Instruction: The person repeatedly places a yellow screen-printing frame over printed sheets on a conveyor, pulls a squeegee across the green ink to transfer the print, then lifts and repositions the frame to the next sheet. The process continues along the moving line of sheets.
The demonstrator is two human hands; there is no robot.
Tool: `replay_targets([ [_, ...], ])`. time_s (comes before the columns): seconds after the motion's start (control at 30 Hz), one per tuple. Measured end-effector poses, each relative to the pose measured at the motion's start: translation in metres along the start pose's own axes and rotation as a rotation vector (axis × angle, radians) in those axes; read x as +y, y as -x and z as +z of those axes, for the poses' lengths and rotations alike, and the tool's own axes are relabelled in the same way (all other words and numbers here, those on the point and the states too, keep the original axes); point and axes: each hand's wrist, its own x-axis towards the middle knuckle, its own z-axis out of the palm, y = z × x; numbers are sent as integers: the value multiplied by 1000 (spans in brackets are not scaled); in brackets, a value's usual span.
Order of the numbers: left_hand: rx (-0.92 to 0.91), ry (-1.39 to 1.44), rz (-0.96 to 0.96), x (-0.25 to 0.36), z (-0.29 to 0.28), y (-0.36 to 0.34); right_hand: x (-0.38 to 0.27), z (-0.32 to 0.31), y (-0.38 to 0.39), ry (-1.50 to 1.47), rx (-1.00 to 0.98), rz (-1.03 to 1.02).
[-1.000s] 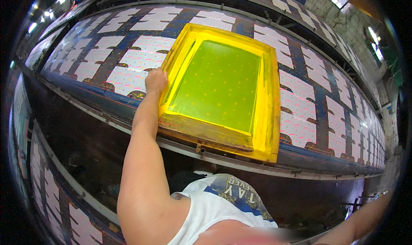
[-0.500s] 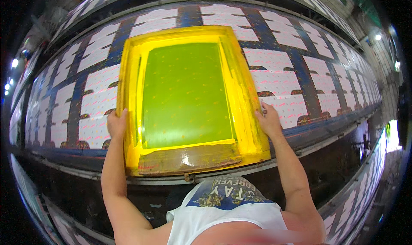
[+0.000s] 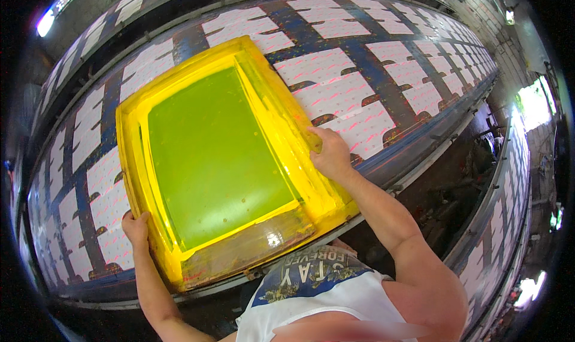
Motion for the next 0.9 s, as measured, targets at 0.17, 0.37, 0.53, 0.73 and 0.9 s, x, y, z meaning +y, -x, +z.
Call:
replay_targets([
  [0.17, 6, 32, -11, 12, -13, -10, -4, -30, -24, 11, 3, 0],
  [0.37, 40, 143, 14, 73, 0, 5, 45, -75, -55, -52, 48, -46],
  [0.53, 88, 92, 43, 153, 59, 49, 126, -112, -80, -41, 78, -64],
  [0.73, 107, 70, 157, 243, 137, 109, 231, -155, -83, -67, 91, 87],
  [0.9, 108, -38, 120, 280, 187, 146, 301, -186, -89, -78, 103, 35],
])
